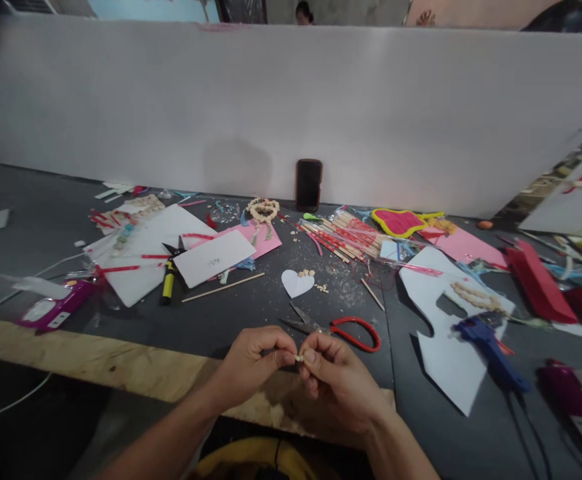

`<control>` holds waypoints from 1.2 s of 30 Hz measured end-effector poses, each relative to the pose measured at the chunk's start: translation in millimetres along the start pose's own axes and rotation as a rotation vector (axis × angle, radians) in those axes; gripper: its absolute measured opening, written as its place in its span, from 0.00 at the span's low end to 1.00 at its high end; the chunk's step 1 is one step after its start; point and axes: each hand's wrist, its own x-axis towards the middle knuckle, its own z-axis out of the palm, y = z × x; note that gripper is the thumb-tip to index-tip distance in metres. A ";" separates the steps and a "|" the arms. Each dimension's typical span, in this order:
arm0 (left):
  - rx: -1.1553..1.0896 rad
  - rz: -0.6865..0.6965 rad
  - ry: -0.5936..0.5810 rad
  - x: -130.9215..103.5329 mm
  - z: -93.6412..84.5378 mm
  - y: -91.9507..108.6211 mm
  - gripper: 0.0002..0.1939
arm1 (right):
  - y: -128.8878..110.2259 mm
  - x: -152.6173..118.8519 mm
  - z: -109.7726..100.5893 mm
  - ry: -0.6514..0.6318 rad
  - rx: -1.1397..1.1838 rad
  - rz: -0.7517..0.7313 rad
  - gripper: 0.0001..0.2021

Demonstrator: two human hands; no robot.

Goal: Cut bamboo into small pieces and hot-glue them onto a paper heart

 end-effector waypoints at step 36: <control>-0.140 -0.233 0.120 -7.6 -7.1 -30.7 0.06 | -52.1 54.0 -68.9 0.400 -1.671 -0.466 0.12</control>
